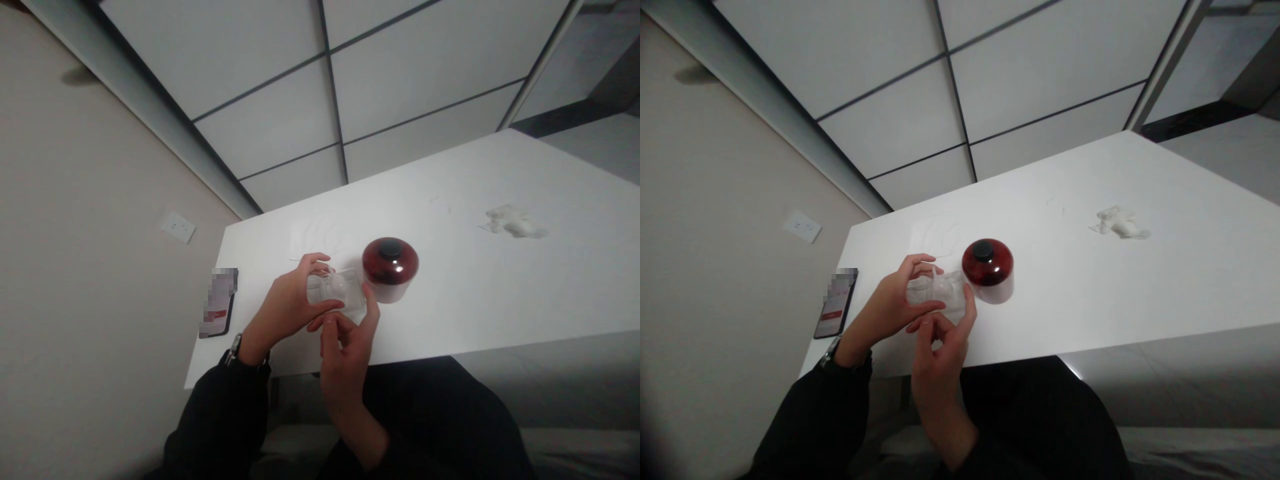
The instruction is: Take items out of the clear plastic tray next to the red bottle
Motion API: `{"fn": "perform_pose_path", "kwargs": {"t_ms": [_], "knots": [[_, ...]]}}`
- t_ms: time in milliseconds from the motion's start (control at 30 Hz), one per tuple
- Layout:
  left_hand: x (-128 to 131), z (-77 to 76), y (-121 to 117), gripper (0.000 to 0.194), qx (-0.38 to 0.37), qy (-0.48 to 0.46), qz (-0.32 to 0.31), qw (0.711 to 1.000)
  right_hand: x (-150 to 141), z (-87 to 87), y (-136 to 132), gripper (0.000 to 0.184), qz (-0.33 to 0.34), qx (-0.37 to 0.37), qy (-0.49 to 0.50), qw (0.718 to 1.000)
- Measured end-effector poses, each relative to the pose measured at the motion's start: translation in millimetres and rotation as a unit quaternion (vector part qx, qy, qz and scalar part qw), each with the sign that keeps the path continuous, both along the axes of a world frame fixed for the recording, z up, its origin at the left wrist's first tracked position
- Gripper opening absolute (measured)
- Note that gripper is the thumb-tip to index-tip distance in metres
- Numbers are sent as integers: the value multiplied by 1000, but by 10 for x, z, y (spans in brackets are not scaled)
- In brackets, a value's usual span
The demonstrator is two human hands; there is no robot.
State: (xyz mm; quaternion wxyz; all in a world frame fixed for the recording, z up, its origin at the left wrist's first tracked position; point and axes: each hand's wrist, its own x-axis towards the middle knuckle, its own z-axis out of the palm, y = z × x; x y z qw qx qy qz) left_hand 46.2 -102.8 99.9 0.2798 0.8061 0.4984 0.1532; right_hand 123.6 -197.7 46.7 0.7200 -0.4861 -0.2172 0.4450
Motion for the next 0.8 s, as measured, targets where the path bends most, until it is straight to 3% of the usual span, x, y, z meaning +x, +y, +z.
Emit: {"fn": "perform_pose_path", "kwargs": {"t_ms": [100, 233, 367, 500, 567, 700, 800], "knots": [[61, -25, -40, 73, 75, -3, 29, 997, 15, 3, 26, 69, 19, -24, 12, 999], [190, -24, -85, 64, 149, 41, 50, 987, 29, -23, 41, 73, 16, -32, 13, 999], [223, 47, -111, 56, 116, 37, 47, 991, 45, -52, 48, 65, 16, -30, 6, 999], [163, 110, -120, 61, 54, -11, -33, 998, 59, -73, 58, 58, 25, -29, 4, 999], [150, 101, -113, 69, 70, 0, -43, 997, 63, -77, 59, 58, 21, -33, 5, 999], [160, 59, -91, 73, 122, 51, -2, 991, 78, -74, 59, 63, 17, -39, -2, 999], [156, 78, -92, 72, 101, 49, -40, 993, 98, -67, 60, 63, 26, -35, -11, 999]]}}
